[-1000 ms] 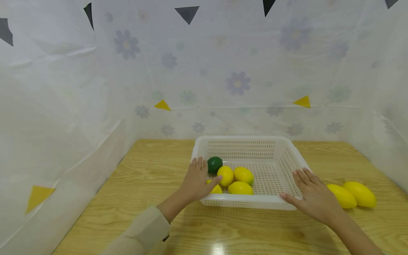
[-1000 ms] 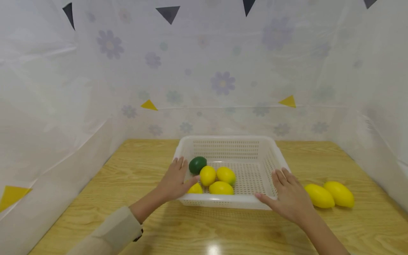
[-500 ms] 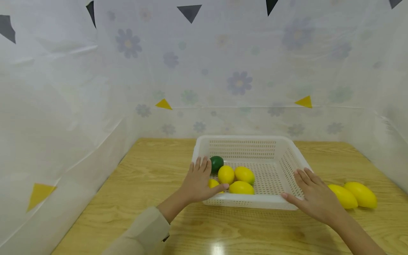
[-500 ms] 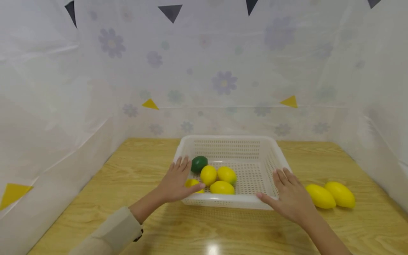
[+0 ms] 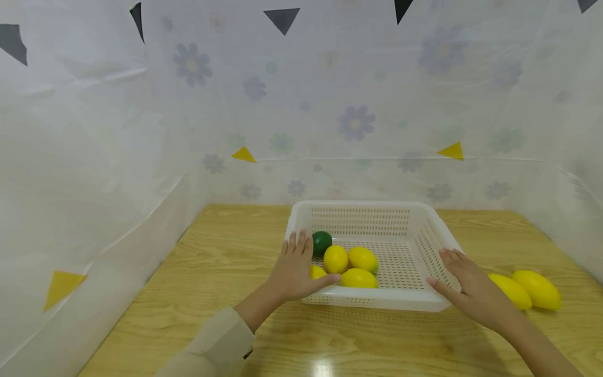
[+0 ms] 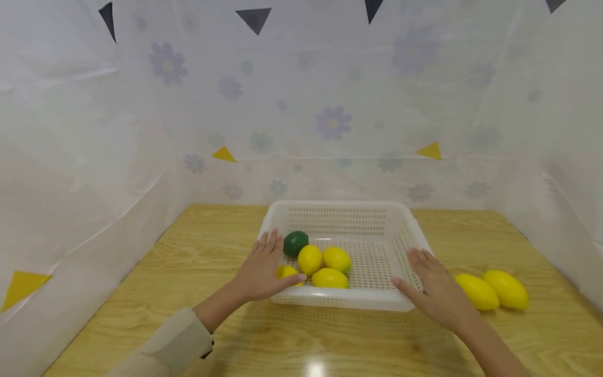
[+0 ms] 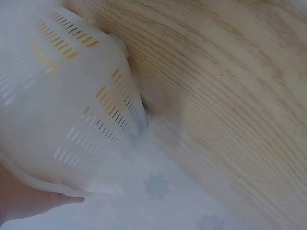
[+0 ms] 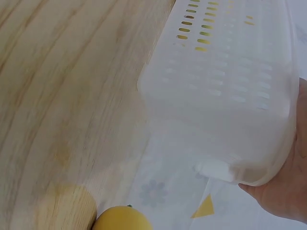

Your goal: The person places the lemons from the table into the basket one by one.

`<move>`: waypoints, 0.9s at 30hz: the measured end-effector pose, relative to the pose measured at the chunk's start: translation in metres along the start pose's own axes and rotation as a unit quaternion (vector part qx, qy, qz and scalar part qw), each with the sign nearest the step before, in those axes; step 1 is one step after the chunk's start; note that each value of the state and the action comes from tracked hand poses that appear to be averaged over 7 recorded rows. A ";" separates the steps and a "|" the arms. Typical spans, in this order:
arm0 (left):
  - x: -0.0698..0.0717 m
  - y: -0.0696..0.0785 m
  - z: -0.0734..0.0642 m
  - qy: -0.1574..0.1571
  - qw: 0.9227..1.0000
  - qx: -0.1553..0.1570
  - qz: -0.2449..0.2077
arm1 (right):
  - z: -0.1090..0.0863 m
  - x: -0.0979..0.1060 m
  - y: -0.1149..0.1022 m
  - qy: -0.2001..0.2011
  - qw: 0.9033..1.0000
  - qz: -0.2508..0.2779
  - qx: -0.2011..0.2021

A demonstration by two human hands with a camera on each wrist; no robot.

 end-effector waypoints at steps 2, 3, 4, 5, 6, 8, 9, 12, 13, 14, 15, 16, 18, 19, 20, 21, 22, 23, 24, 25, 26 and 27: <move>0.000 0.000 0.000 0.005 1.000 0.002 -0.002 | 0.000 0.001 -0.001 0.004 1.000 0.008 0.003; 0.000 0.000 0.000 0.006 1.000 0.003 -0.002 | 0.000 0.001 0.000 0.005 1.000 0.009 0.003; 0.000 0.000 0.000 0.007 1.000 0.003 -0.001 | 0.000 0.001 0.000 0.005 1.000 0.009 0.001; 0.000 0.000 -0.001 0.006 1.000 0.002 0.003 | 0.000 0.001 0.000 0.006 1.000 0.007 0.000; 0.000 0.000 -0.001 0.003 1.000 0.002 0.006 | 0.000 0.001 0.000 0.007 1.000 0.007 0.000; 0.000 0.000 -0.002 -0.004 1.000 -0.001 0.011 | 0.000 0.001 0.000 0.007 1.000 0.008 -0.002; 0.000 -0.001 -0.002 -0.009 1.000 -0.003 0.014 | -0.001 0.001 0.000 0.007 1.000 0.010 -0.002; 0.000 -0.002 -0.004 -0.020 1.000 -0.005 0.016 | -0.001 0.001 0.000 0.011 1.000 0.012 -0.001; 0.000 -0.002 -0.005 -0.022 1.000 -0.005 0.015 | -0.001 0.001 0.000 0.011 1.000 0.013 0.000; 0.001 -0.003 -0.005 -0.023 1.000 -0.004 0.014 | -0.002 0.001 0.000 0.012 1.000 0.013 0.000; 0.001 -0.003 -0.006 -0.022 1.000 -0.003 0.011 | -0.002 0.001 0.000 0.013 1.000 0.013 0.000; 0.001 -0.003 -0.007 -0.019 1.000 -0.001 0.008 | -0.002 0.002 0.000 0.014 1.000 0.013 0.000; 0.001 -0.004 -0.008 -0.014 1.000 0.003 0.003 | -0.003 0.002 0.001 0.015 1.000 0.014 0.000; 0.002 -0.005 -0.008 -0.012 1.000 0.006 -0.002 | -0.003 0.002 0.001 0.014 1.000 0.014 -0.001; 0.002 -0.005 -0.008 -0.010 1.000 0.008 -0.005 | -0.003 0.002 0.002 0.015 1.000 0.015 -0.001; 0.002 -0.006 -0.009 -0.008 1.000 0.011 -0.009 | -0.003 0.002 0.002 0.014 1.000 0.017 -0.001; 0.001 -0.006 -0.009 -0.006 1.000 0.013 -0.011 | -0.003 0.002 0.002 0.013 1.000 0.019 -0.001; 0.001 -0.007 -0.010 -0.005 1.000 0.016 -0.014 | -0.003 0.002 0.002 0.013 1.000 0.020 -0.001; 0.000 -0.007 -0.010 -0.004 1.000 0.020 -0.017 | -0.003 0.002 0.003 0.012 1.000 0.021 -0.001; 0.000 -0.008 -0.011 -0.002 1.000 0.022 -0.019 | -0.003 0.002 0.003 0.012 1.000 0.022 -0.001; 0.000 -0.008 -0.011 -0.001 0.999 0.025 -0.021 | -0.003 0.002 0.003 0.012 1.000 0.023 -0.001; 0.000 -0.008 -0.011 0.001 0.999 0.027 -0.021 | -0.003 0.002 0.003 0.012 1.000 0.024 -0.001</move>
Point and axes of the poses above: each hand's wrist, its own z-axis towards the middle knuckle, its own x-axis out of the back of the hand, y = z × x, the point moved 5 cm from there along z, towards the middle knuckle, and after that the axes turned 2 degrees about -x, right-handed, at the moved point
